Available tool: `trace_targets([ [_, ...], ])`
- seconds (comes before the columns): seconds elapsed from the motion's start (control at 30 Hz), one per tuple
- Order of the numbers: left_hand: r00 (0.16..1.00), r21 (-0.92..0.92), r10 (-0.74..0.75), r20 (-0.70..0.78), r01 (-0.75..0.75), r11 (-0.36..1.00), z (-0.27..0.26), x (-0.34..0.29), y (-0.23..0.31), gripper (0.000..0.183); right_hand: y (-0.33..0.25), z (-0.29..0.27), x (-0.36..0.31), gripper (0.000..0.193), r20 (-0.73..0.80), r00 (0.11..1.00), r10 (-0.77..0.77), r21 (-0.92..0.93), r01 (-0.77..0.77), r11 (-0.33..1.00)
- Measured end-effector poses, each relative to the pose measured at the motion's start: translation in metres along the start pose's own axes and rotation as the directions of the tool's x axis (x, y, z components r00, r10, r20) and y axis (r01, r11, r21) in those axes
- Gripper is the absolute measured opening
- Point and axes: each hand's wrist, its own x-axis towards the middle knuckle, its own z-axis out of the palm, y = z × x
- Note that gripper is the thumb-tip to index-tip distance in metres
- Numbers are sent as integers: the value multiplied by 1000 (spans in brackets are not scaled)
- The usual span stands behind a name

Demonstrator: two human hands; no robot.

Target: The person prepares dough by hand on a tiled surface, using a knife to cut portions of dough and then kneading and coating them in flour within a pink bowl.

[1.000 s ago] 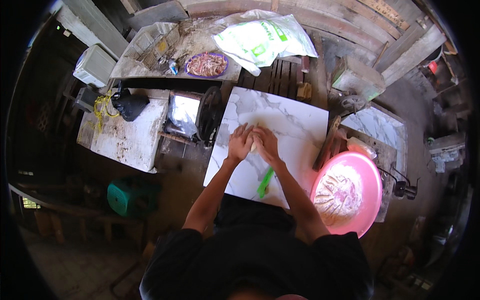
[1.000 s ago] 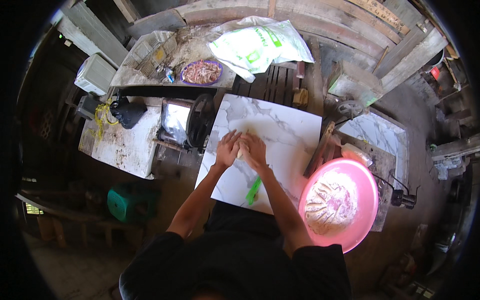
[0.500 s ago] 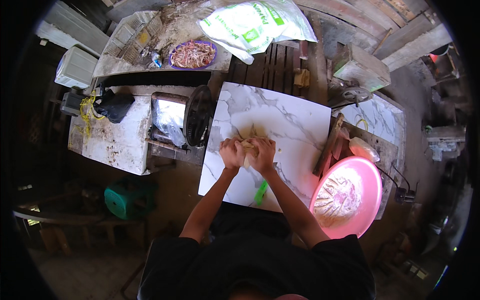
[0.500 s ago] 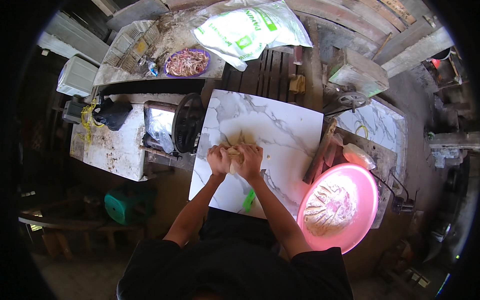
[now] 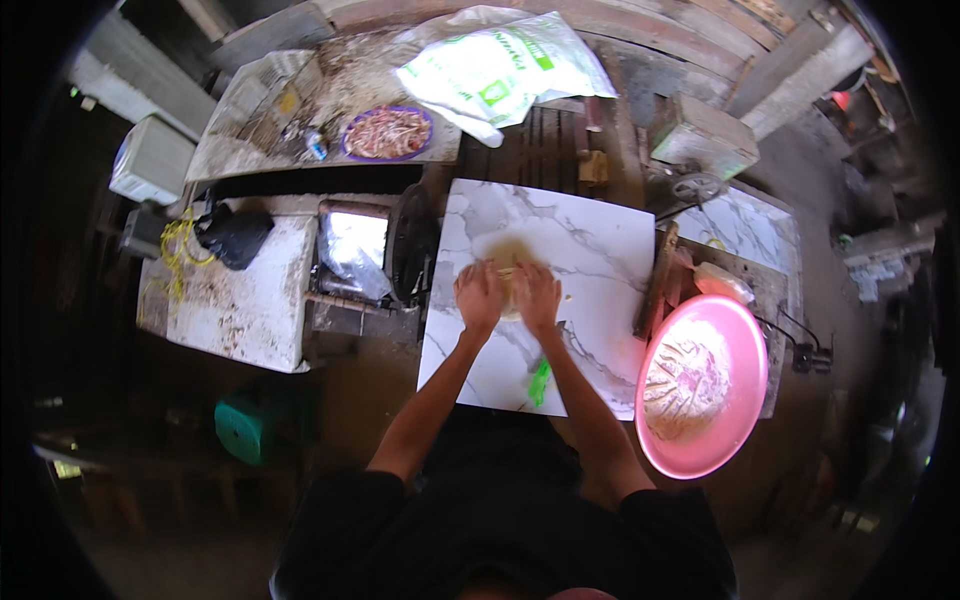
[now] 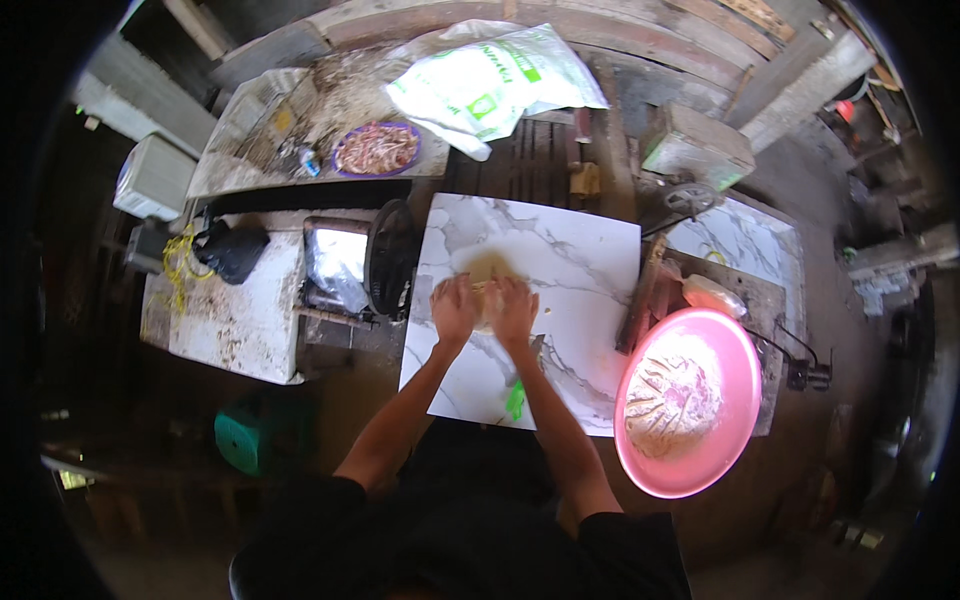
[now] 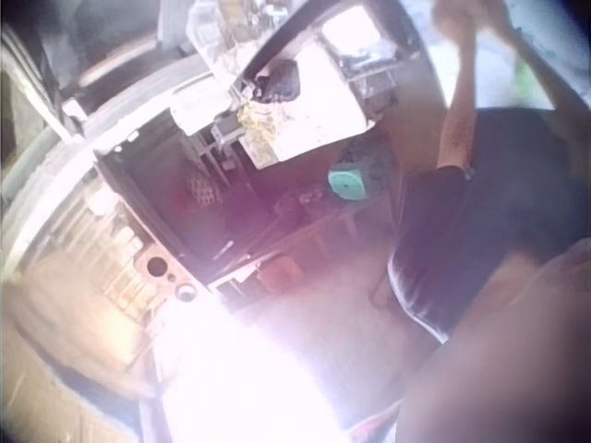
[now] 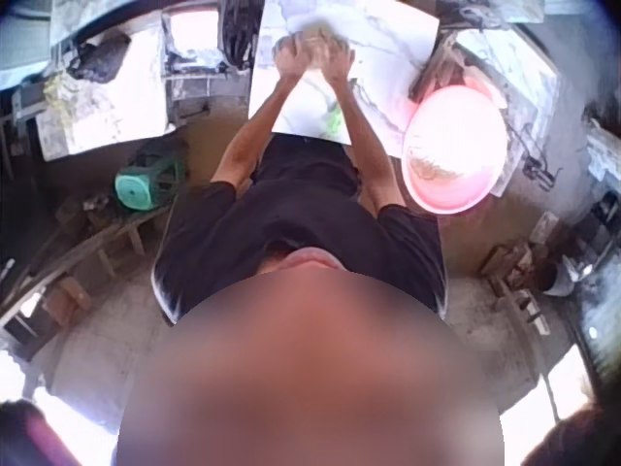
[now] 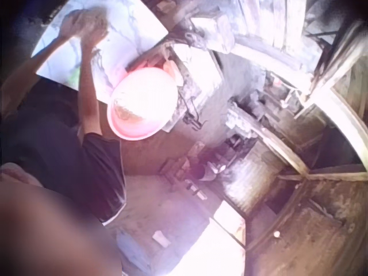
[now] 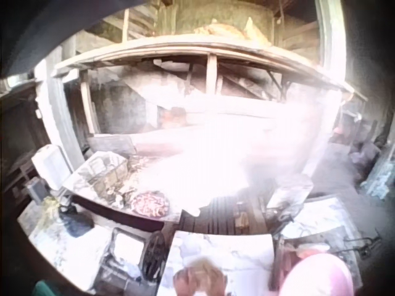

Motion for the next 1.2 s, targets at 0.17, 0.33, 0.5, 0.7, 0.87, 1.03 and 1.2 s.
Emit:
trace_targets([
  [0.17,976,30,214,-40,-213,977,-3,-28,-16,30,-12,5,-38,37,-3,994,-105,-121,104,987],
  [0.33,988,43,92,125,-98,994,-8,-10,-26,30,-23,17,-27,33,-29,997,-73,-124,69,990],
  [0.5,967,-71,172,188,-161,984,-14,14,-45,27,-32,27,-9,38,74,997,36,9,-37,999],
  [0.7,949,-431,187,254,-62,900,-37,23,12,25,-23,-61,-38,24,-101,994,36,264,-9,965],
  [0.87,707,-661,368,604,186,727,-11,3,72,22,21,-141,-44,17,-347,857,381,294,-286,912],
  [1.03,706,-729,490,511,55,682,16,-11,105,11,68,-160,-17,21,-534,822,199,-31,-254,967],
  [1.2,746,-660,508,430,-125,741,38,-5,123,11,101,-136,23,35,-631,757,167,-315,-448,837],
])
